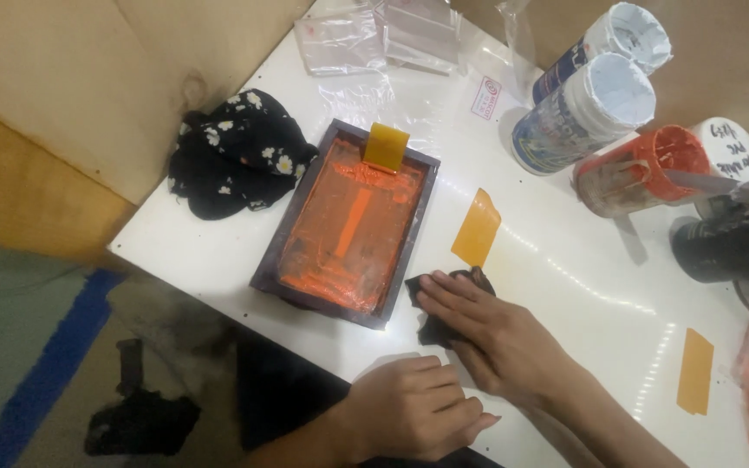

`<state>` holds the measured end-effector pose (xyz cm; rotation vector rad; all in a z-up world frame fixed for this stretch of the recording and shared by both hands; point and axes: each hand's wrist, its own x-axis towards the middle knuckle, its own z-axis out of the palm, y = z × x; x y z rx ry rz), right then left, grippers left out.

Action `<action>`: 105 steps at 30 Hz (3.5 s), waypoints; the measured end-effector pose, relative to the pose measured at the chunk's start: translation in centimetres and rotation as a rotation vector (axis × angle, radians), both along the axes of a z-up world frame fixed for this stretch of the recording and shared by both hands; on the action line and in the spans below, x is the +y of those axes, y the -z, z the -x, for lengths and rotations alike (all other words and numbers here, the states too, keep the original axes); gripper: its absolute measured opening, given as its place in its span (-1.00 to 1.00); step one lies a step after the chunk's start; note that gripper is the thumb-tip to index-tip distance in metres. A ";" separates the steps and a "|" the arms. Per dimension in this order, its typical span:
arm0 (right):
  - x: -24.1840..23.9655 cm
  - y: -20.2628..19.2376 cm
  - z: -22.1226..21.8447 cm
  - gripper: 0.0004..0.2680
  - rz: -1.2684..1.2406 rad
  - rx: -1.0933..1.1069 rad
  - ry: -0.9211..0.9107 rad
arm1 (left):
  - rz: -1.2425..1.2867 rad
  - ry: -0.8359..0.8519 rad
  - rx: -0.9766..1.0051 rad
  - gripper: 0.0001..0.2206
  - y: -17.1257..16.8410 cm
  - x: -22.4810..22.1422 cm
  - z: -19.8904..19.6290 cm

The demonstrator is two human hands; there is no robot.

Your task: Preparing a screen printing frame by cleaning it and using a scraper to spread ink, then handling plastic packaging.

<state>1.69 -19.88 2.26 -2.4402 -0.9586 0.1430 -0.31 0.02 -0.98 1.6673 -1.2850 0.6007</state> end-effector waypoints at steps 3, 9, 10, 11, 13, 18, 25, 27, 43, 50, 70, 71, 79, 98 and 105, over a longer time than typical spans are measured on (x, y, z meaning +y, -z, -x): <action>-0.6 -0.5 -2.0 -0.58 0.002 0.024 0.079 | -0.026 0.003 -0.007 -0.65 0.2 0.0 0.0; -2.9 0.1 -8.5 -0.59 0.135 0.026 0.422 | -0.057 0.011 -0.031 -0.64 0.1 0.1 -0.1; -2.8 0.2 -8.5 -0.59 0.134 0.026 0.432 | -0.058 0.022 -0.032 -0.64 0.1 0.1 -0.1; -2.7 0.4 -8.5 -0.59 0.111 0.045 0.484 | -0.070 0.013 -0.036 -0.64 0.1 0.1 -0.1; -1.7 0.0 -7.3 -0.58 0.092 0.059 0.543 | -0.077 0.010 -0.045 -0.64 -0.1 0.2 -0.3; -0.1 0.9 2.7 -0.62 -0.103 -0.022 0.298 | -0.018 0.108 -0.017 -0.73 -0.8 0.4 -0.4; -3.1 1.2 14.6 -0.64 -0.106 0.132 0.381 | -0.017 0.206 0.059 -0.77 -1.6 -0.1 -0.6; -6.4 2.2 16.2 -0.62 -0.125 0.075 0.677 | -0.049 0.158 0.075 -0.88 -1.5 0.0 -0.4; -9.1 0.5 20.1 -0.59 -0.118 0.130 0.659 | -0.078 -0.012 0.239 -0.86 -1.6 -1.6 1.1; -17.9 -0.7 13.9 -0.61 0.008 0.308 1.247 | -0.076 -0.001 0.231 -0.87 -1.8 -1.3 1.2; 6.7 2.1 16.6 -0.94 -1.069 -0.497 0.759 | -0.226 0.443 0.972 -0.53 -2.2 -0.2 4.2; 7.1 2.2 16.3 -0.86 -0.978 -0.568 0.866 | -0.080 0.494 1.231 -0.46 -2.1 -0.4 5.4; 6.6 1.6 16.2 -0.90 -0.493 -0.559 0.898 | 0.314 0.177 1.610 -0.69 -3.6 -0.3 6.4; -1.4 10.7 19.0 -0.95 -0.723 0.411 1.192 | 0.259 0.038 1.521 -0.70 -3.0 -2.1 4.5; 0.7 5.0 14.9 -0.81 -1.201 -0.027 1.561 | 0.540 0.312 1.795 -0.67 -3.7 -0.8 1.1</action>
